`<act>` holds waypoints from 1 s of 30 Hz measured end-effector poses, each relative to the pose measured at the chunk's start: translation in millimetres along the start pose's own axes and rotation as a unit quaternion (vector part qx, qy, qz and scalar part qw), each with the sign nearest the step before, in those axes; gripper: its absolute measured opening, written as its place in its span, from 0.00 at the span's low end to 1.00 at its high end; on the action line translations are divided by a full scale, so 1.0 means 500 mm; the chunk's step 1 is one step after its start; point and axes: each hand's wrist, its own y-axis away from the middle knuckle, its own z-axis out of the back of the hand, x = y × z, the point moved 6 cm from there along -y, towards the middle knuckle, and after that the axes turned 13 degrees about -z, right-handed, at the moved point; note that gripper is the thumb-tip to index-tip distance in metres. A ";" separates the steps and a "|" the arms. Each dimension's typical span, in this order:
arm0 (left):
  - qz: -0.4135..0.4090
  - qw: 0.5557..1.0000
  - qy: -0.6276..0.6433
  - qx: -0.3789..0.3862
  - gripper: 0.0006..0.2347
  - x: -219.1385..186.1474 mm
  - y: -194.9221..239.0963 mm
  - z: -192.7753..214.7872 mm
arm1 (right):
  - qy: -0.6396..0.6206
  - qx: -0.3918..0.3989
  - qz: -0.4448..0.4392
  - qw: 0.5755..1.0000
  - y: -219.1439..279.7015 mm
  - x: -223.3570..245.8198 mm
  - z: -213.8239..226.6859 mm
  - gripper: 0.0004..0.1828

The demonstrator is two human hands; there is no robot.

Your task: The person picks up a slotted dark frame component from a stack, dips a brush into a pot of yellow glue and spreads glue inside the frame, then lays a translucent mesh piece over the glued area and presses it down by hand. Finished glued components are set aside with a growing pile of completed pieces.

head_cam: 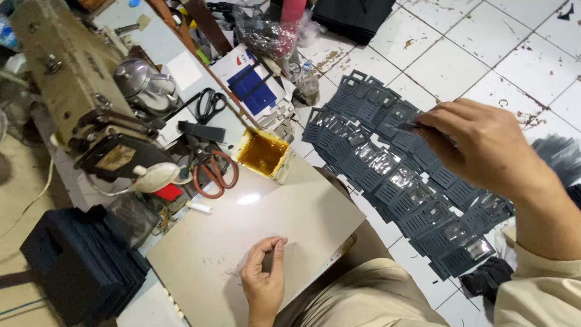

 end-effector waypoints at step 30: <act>-0.058 0.991 -0.120 0.024 0.07 0.051 0.018 -0.039 | -0.249 0.124 -0.247 0.928 0.183 -0.132 -0.614 0.17</act>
